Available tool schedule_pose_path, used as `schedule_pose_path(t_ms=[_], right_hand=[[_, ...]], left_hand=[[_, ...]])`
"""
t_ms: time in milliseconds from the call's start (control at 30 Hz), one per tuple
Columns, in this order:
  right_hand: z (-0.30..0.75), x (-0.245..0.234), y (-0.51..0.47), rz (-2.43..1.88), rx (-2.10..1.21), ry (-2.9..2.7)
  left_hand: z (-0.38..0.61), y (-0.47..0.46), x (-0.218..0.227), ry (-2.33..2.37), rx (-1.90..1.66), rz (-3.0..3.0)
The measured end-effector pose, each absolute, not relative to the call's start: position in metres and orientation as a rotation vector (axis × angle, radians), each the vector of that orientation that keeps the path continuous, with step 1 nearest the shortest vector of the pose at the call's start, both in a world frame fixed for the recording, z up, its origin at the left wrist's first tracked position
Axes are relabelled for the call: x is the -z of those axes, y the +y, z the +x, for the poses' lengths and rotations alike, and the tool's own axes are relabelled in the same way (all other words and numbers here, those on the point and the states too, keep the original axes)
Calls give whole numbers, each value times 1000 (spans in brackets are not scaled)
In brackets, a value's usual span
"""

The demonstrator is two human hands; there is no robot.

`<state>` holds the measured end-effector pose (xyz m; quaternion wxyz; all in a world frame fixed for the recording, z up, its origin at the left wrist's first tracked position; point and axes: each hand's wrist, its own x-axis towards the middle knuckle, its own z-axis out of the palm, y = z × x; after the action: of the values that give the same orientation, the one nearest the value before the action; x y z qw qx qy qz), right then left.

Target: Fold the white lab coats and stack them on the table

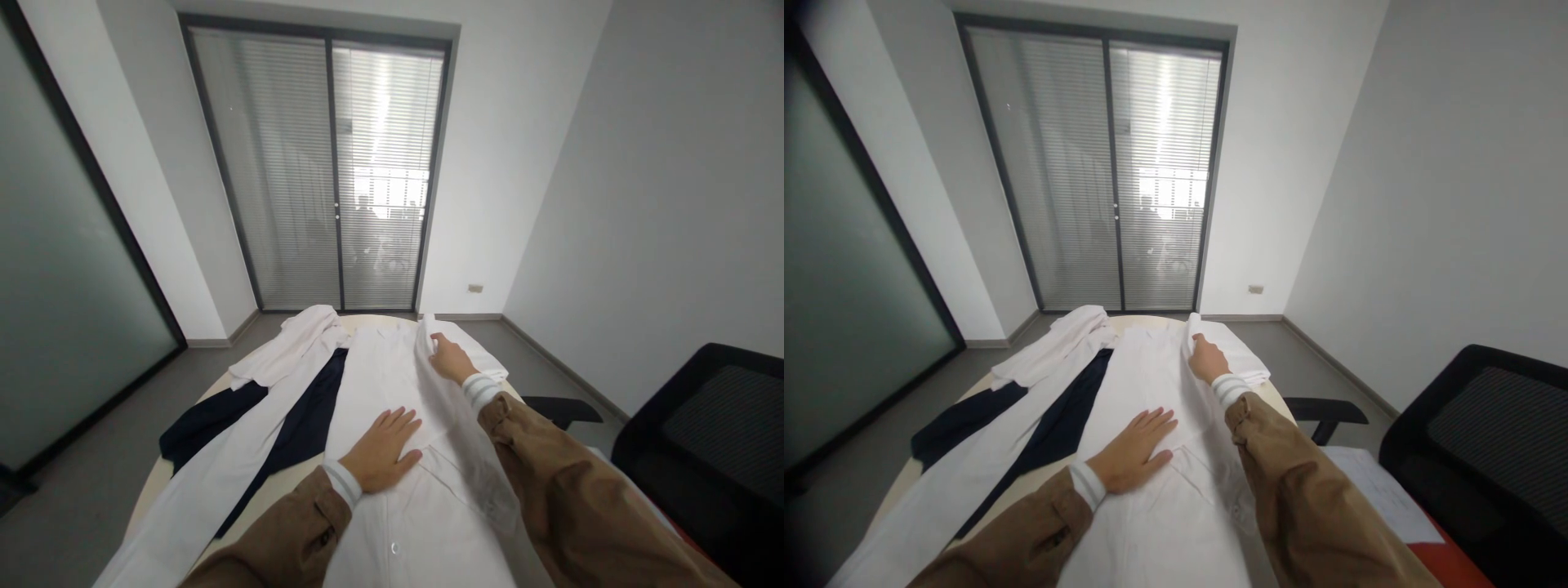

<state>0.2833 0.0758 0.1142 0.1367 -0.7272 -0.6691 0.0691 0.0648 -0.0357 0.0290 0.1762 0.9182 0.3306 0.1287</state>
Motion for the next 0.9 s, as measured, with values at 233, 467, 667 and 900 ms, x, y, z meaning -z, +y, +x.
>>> schedule_pose_path(t_ms=[233, 467, 667, 900], right_hand=[[248, -108, 75, -2075, -209, -2098], [245, -104, 75, -1972, -461, -2241], [269, -134, 57, -1882, -996, -2351], [299, -140, 15, -2160, -1536, -2519]], left_hand=[[64, -34, -28, 931, -430, 2509], [67, -36, -31, 944, -395, 2493], [64, -32, -27, 930, -412, 2504], [67, -30, -18, 951, -489, 2462]])
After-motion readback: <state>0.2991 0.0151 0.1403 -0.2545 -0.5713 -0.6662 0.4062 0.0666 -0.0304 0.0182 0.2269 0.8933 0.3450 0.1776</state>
